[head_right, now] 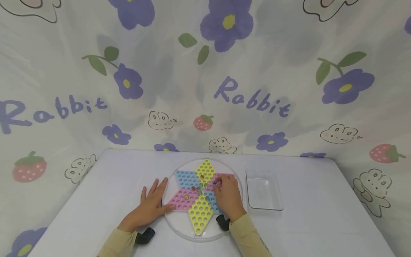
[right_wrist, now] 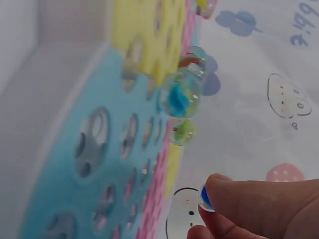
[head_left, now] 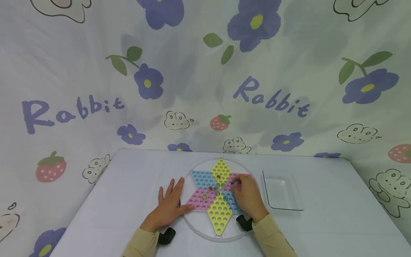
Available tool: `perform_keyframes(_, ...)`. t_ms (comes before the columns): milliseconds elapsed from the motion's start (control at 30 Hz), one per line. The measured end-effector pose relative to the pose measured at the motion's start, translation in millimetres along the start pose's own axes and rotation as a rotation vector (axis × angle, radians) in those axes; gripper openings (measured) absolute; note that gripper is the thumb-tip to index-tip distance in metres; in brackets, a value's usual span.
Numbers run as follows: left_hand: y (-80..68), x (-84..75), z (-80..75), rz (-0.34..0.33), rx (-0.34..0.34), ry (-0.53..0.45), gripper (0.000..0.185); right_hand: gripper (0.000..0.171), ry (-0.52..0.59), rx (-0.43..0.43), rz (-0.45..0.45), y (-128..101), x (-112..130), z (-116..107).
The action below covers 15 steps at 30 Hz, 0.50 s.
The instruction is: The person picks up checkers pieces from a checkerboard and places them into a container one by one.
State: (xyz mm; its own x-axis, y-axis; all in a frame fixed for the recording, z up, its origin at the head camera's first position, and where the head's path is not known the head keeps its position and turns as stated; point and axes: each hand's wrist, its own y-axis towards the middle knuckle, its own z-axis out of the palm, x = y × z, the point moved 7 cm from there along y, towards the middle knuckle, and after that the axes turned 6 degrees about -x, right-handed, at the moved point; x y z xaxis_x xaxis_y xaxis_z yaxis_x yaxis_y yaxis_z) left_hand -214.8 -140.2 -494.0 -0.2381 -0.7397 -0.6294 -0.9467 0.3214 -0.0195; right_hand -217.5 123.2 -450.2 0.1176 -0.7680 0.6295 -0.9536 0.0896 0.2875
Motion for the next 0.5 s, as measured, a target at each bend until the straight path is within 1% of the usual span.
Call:
perform_keyframes(233,0.1,-0.2,-0.6,-0.001,0.005,0.004,0.106,0.017,0.032,0.021,0.072,1.0,7.9,-12.8)
perform_keyframes(500,0.7,-0.3,0.3,0.003,0.017,0.012,0.105,0.019,0.059,0.002,0.075,2.2,13.5,-30.4)
